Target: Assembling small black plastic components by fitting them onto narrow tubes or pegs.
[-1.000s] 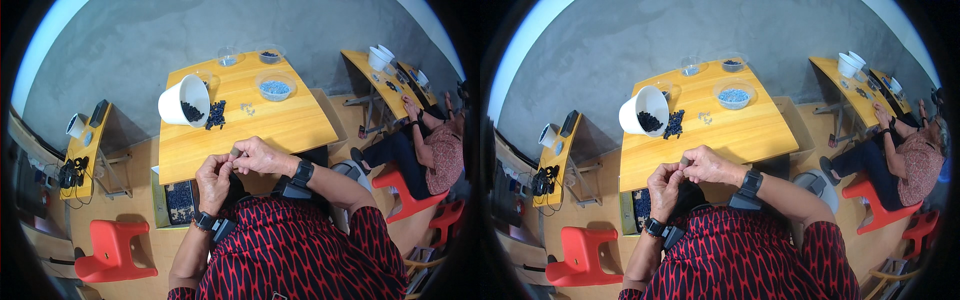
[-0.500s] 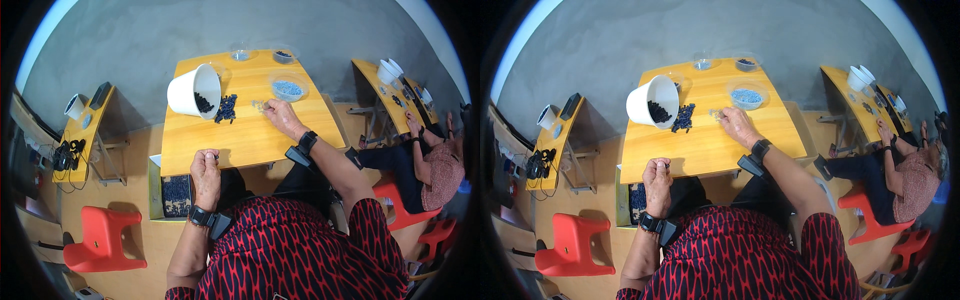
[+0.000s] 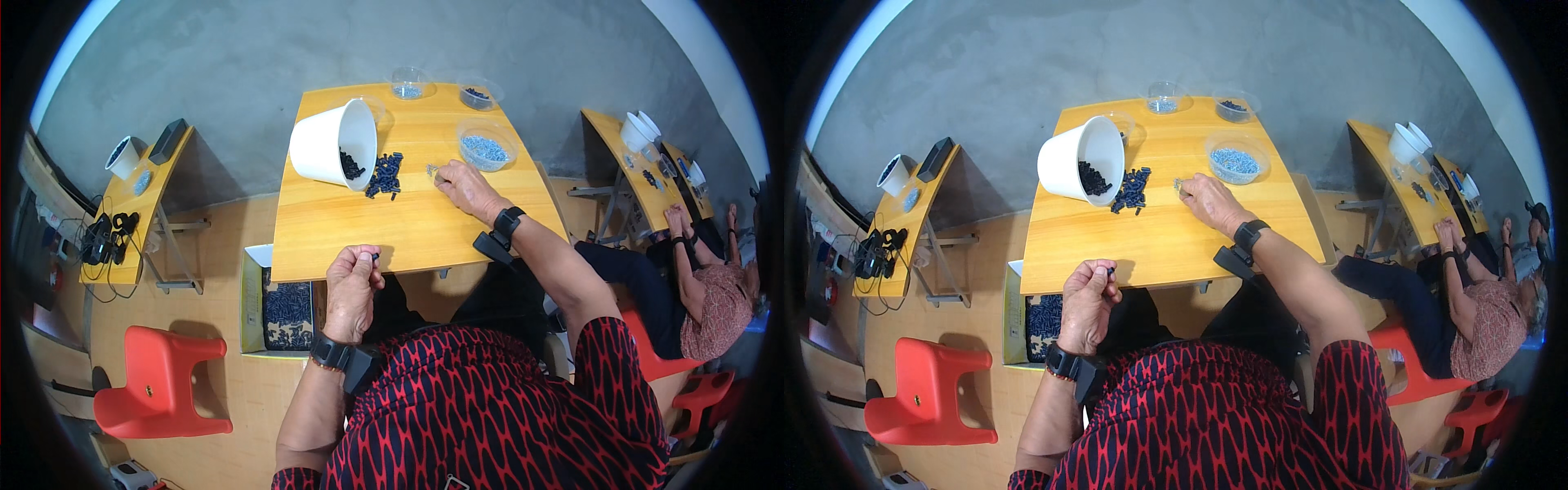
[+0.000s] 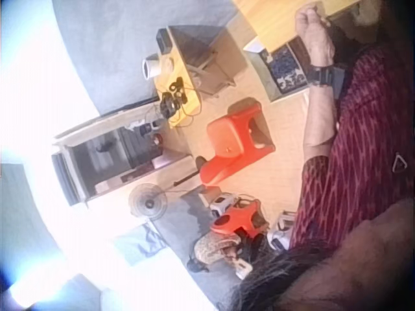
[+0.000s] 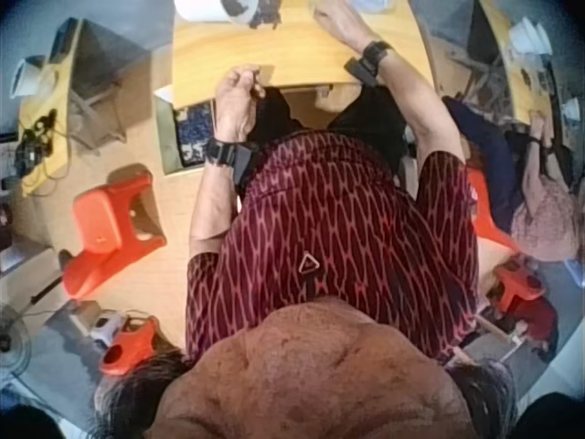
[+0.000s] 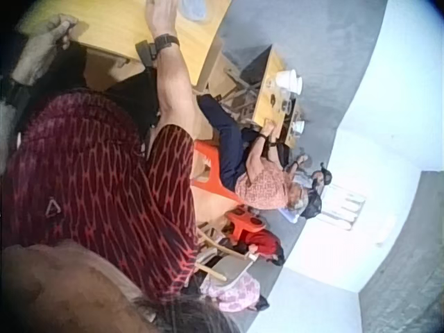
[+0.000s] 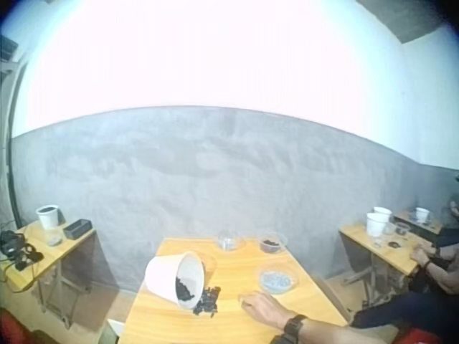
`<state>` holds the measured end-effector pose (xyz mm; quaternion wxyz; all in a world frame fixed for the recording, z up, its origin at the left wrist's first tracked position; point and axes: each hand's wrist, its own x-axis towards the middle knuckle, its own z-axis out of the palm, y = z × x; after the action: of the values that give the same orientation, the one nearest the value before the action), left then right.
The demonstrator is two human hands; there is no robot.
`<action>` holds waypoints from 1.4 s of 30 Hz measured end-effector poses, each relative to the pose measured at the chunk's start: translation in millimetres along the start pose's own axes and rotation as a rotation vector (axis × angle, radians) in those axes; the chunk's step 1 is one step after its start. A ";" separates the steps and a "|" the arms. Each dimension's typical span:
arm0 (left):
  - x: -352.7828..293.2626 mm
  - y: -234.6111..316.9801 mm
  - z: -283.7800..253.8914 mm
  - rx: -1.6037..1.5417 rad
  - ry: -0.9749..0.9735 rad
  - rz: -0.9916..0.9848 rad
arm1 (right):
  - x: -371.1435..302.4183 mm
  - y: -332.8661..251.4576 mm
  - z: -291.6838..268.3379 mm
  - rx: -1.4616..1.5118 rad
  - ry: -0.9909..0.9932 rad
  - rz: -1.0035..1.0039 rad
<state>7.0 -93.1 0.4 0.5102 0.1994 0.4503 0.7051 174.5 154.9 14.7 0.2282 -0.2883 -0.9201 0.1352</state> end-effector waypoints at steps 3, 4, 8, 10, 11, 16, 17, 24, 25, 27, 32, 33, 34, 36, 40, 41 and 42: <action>-0.3 -2.2 0.2 -0.012 0.000 -0.016 | -1.2 1.2 4.1 0.068 0.096 -0.001; -1.7 -3.1 3.8 0.011 0.027 -0.018 | -1.6 2.7 3.8 0.069 0.101 -0.002; -3.4 -8.3 1.3 0.027 0.013 -0.005 | -4.3 7.2 3.1 0.153 0.089 0.070; -2.5 -8.6 2.5 0.016 -0.006 -0.018 | -9.4 13.3 2.0 0.250 0.084 0.109; -2.3 -8.6 2.3 0.001 -0.017 -0.029 | -12.1 11.4 -1.1 0.303 0.084 0.195; -2.3 -9.1 2.5 -0.034 -0.057 -0.037 | -15.4 16.8 0.7 0.270 0.113 0.163; -2.3 -9.4 2.0 -0.041 -0.062 -0.035 | -14.6 14.1 0.4 0.230 0.107 0.141; -4.3 -10.9 1.6 -0.055 -0.053 -0.069 | -11.2 11.9 5.2 0.086 0.084 0.051; -4.0 -11.6 0.8 -0.054 -0.054 -0.067 | -11.8 11.4 5.2 0.085 0.083 0.050; -3.3 -12.6 0.3 -0.056 -0.057 -0.067 | -13.3 9.7 2.7 0.101 0.080 0.055; -3.2 -11.1 1.7 -0.051 -0.071 -0.064 | -13.5 6.4 -1.9 0.185 0.072 0.073; -3.4 -10.4 1.9 -0.052 -0.070 -0.064 | -12.6 3.3 -3.5 0.191 0.044 0.120; -3.6 -9.7 2.0 -0.033 -0.070 -0.066 | -11.4 2.9 -2.4 0.191 0.042 0.120; -3.7 -10.1 2.5 -0.013 -0.070 -0.070 | -10.9 3.7 -0.4 0.140 0.046 0.113; -1.4 -12.1 0.8 -0.012 -0.052 -0.033 | -11.5 7.2 0.6 0.031 0.032 0.059; -1.0 -12.3 0.2 -0.012 -0.046 -0.031 | -13.3 7.5 2.0 0.017 0.032 0.049; -0.9 -12.5 0.4 -0.013 -0.046 -0.029 | -14.5 8.0 3.0 0.003 0.033 0.040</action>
<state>14.4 -92.9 -9.7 0.5320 0.2058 0.4367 0.6956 187.4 152.3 4.2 0.2411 -0.3083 -0.9101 0.1364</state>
